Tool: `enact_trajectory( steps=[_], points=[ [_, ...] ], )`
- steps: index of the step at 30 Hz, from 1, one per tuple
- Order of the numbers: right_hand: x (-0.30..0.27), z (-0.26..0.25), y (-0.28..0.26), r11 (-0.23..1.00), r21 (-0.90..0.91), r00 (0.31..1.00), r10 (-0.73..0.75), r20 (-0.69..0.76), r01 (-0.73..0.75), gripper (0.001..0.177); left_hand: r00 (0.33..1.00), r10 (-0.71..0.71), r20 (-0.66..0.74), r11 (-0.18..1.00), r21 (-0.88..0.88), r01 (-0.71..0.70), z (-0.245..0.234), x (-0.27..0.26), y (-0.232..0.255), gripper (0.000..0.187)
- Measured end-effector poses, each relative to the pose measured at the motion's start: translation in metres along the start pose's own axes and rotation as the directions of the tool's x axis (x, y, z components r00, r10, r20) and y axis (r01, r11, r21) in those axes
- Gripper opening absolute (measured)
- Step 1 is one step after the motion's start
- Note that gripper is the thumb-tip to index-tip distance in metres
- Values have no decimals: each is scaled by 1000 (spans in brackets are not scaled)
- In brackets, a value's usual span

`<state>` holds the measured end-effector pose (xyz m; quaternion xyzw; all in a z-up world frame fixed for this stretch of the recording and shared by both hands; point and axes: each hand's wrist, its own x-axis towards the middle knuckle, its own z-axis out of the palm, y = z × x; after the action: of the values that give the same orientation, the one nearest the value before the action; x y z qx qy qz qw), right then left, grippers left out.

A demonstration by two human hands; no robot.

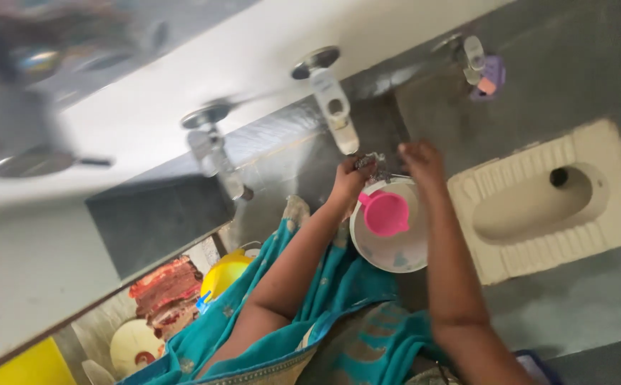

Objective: Installing or repairing a water tap on a bathroom wall.

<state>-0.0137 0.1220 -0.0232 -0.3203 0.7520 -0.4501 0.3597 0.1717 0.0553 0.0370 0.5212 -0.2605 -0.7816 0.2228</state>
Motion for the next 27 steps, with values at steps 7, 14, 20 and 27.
enact_trajectory(
  steps=[7, 14, 20, 27],
  points=[
    [-85, 32, -169, 877, 453, 981, 94, 170, -162, 17, 948, 300, -104, 938, 216, -273, 14, -133, 101, 27],
    [-106, 52, -233, 976, 214, 818, -87, 569, -45, 17, 726, 686, -47, 656, 474, -588, -33, -223, 147, 17],
    [-125, 82, -358, 965, 252, 803, -204, 561, 69, 19, 726, 593, -350, 805, 258, -534, -56, -305, 239, 30],
    [-116, 136, -405, 721, -122, 710, -613, 346, 682, 56, 838, 325, -438, 945, 105, -311, -84, -316, 248, 22]
  ],
)
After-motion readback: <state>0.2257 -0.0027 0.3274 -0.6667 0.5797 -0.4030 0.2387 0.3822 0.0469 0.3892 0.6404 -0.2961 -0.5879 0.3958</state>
